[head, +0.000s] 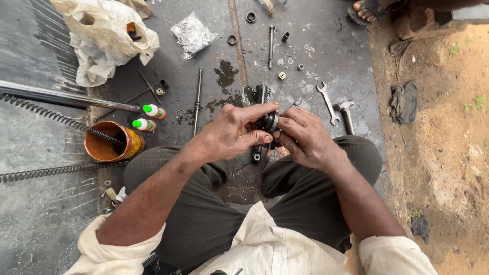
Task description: Cleaning and assembling motorcycle front fork shock absorber components.
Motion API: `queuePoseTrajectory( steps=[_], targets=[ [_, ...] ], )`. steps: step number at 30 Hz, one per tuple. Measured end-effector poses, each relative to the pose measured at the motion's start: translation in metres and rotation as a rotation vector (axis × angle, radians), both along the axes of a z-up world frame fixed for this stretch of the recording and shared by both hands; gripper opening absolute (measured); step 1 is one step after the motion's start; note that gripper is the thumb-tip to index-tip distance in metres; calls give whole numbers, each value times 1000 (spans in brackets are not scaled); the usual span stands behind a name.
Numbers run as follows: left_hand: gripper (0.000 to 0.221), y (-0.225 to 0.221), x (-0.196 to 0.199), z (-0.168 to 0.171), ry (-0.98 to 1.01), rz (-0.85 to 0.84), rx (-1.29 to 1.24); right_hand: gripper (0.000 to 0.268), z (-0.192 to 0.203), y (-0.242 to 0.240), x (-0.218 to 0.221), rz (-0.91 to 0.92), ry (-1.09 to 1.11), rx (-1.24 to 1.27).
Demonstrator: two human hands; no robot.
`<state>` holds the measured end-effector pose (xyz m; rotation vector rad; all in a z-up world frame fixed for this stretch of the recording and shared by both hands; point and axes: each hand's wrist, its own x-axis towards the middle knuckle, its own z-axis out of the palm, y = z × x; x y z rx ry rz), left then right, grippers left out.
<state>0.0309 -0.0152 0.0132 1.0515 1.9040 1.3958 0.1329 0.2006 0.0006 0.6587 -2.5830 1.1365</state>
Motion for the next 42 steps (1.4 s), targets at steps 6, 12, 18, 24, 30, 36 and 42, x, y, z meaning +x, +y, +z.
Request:
queuePoseTrajectory(
  steps=[6,12,18,24,30,36,42],
  targets=[
    [61,1,-2,-12,287,5,5,22,-15,-7,-4,-4,-53,-93],
    [61,3,12,-30,568,-91,39,31,-71,18,1,-53,-1112,-1030],
    [61,6,10,-9,1000,-6,147,36,-22,6,0,42,-997,-1387],
    [85,6,-5,9,27,-122,-68,29,-57,25,10,-113,-491,-611],
    [64,6,-7,-16,70,-62,2,23,-47,11,3,35,-265,-354],
    [56,11,-1,-26,394,-87,53,25,-69,10,0,31,-1131,-1516],
    [68,10,-1,-18,614,-92,231,25,-54,12,4,45,-1030,-1719]
  ],
)
